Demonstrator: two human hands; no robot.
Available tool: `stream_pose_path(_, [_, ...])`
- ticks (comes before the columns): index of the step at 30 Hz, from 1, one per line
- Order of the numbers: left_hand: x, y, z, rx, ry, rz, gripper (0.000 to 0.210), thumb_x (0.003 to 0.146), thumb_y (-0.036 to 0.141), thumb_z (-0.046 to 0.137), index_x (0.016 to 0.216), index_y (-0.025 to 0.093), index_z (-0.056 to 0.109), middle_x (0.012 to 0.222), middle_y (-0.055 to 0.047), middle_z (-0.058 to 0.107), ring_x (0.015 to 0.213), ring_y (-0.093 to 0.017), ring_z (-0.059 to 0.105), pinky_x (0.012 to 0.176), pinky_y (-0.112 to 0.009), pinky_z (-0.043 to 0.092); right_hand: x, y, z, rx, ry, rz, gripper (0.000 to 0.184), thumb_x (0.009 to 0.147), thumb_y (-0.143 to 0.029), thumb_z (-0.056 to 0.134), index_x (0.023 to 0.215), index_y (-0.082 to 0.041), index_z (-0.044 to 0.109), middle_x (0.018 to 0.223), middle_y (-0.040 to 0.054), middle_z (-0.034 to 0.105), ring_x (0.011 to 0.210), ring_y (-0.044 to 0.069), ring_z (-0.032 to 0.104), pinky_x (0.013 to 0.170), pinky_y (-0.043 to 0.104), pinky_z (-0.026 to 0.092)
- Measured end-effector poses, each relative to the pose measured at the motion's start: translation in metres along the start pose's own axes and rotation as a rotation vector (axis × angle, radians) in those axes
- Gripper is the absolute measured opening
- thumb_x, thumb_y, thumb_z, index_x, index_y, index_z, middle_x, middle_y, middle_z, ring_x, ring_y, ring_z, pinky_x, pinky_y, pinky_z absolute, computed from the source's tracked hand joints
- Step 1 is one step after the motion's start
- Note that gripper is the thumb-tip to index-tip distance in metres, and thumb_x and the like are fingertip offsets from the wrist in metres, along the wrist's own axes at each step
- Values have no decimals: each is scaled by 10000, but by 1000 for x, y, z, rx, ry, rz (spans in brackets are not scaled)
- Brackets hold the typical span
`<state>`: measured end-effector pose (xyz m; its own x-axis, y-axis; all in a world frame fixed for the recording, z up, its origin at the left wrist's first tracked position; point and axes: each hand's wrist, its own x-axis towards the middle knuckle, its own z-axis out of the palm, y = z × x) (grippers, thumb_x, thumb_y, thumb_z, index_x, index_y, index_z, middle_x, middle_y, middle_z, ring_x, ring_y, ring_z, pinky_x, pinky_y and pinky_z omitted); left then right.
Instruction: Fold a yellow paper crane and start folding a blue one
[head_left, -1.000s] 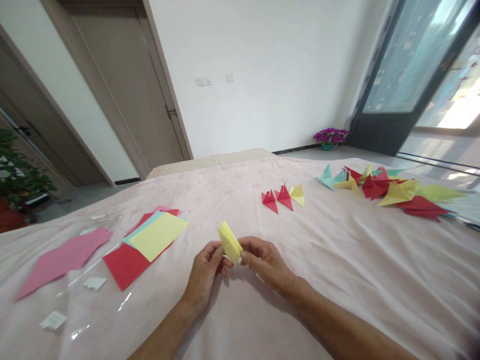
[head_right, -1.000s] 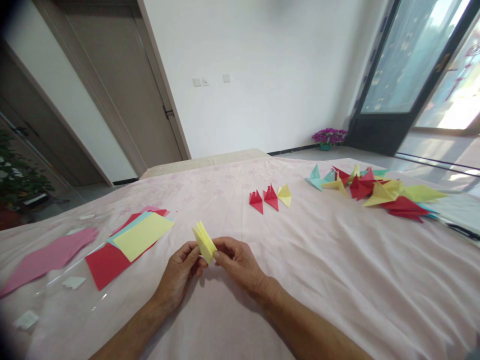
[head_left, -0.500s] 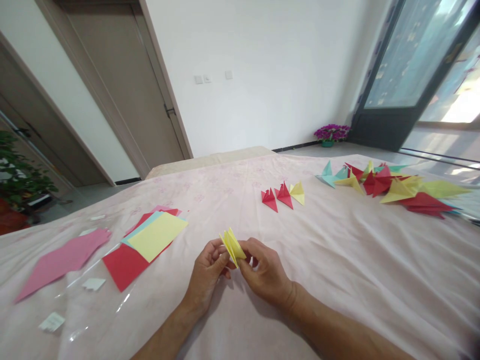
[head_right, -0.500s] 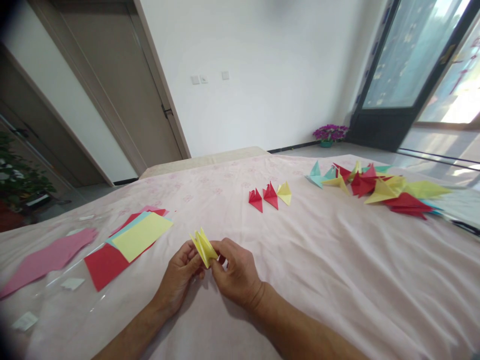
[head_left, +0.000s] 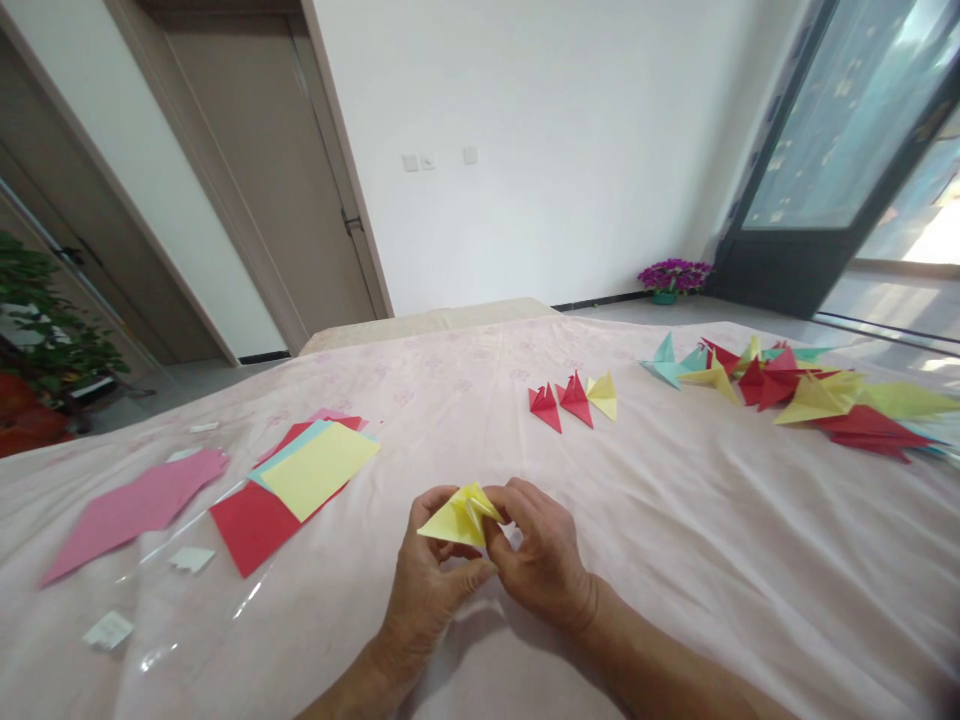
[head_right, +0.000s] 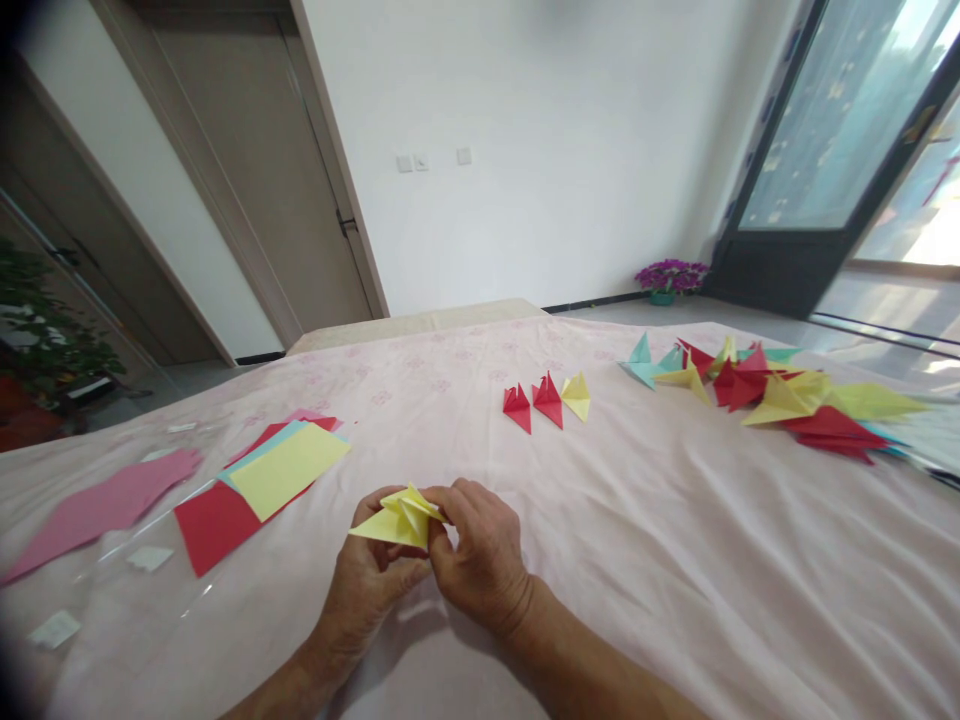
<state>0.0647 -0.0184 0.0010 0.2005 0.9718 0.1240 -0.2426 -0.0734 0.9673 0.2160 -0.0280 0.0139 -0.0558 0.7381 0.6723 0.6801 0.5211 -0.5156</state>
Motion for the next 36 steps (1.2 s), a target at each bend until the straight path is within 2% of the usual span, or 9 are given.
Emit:
stream_pose_path(4, [-3, 1, 1, 133, 57, 97, 569, 663, 263, 830, 1120, 231, 492, 1072, -46, 613, 942, -206, 631, 791, -291, 519, -2, 2, 4, 0, 10, -26, 233, 724, -57, 545, 892, -210, 599, 737, 12, 591, 693, 169, 536, 651, 287, 384])
stream_pose_path(7, [-5, 3, 3, 153, 97, 154, 512, 685, 307, 811, 1091, 227, 508, 1006, -38, 618, 897, -197, 622, 753, -271, 507, -2, 3, 5, 27, 20, -32, 201, 706, -47, 544, 821, -212, 557, 720, 5, 577, 689, 168, 526, 646, 286, 378])
stream_pose_path(12, [-8, 7, 6, 135, 95, 207, 499, 697, 361, 799, 1083, 227, 513, 908, -22, 633, 776, -174, 608, 688, -259, 487, -2, 5, 7, 68, 29, -12, 190, 701, -57, 548, 792, -220, 511, 716, -13, 561, 673, 152, 516, 632, 271, 373])
stream_pose_path(19, [-2, -7, -10, 61, -49, 154, 597, 651, 378, 848, 1114, 248, 495, 929, -24, 627, 775, -190, 596, 676, -276, 475, -7, 7, 14, 91, 3, 135, 113, 747, -127, 554, 787, -218, 501, 701, -28, 530, 607, 128, 489, 586, 245, 385])
stream_pose_path(24, [-1, -4, -15, 124, -64, 169, 495, 647, 392, 843, 1031, 241, 569, 865, -8, 589, 698, -155, 525, 618, -257, 448, -7, 7, 17, 112, -15, 223, 106, 727, -144, 533, 761, -222, 469, 659, -41, 509, 564, 118, 469, 545, 234, 381])
stream_pose_path(28, [0, 2, -16, 204, -111, 223, 444, 722, 358, 790, 1107, 243, 600, 965, -46, 612, 790, -191, 574, 695, -294, 499, -5, 8, 16, 159, 3, 266, 99, 703, -148, 516, 739, -222, 462, 626, -49, 508, 541, 112, 469, 522, 224, 386])
stream_pose_path(30, [2, 2, -17, 189, -137, 196, 387, 795, 359, 724, 1138, 239, 593, 1021, -66, 618, 816, -203, 610, 697, -304, 528, -4, 8, 15, 178, 14, 270, 98, 690, -146, 508, 731, -222, 460, 622, -49, 513, 539, 111, 466, 516, 221, 384])
stream_pose_path(33, [3, 1, -18, 152, -144, 145, 344, 866, 386, 637, 1167, 232, 577, 1043, -72, 624, 741, -179, 638, 656, -302, 553, -4, 8, 14, 183, 9, 273, 114, 673, -132, 501, 739, -219, 469, 627, -47, 523, 543, 111, 465, 511, 217, 378])
stream_pose_path(36, [4, 1, -18, 157, -100, 133, 327, 870, 397, 631, 1139, 215, 592, 966, -61, 646, 684, -161, 634, 651, -297, 551, -5, 8, 14, 178, -22, 286, 130, 681, -124, 513, 771, -215, 487, 638, -43, 541, 549, 115, 483, 523, 220, 389])
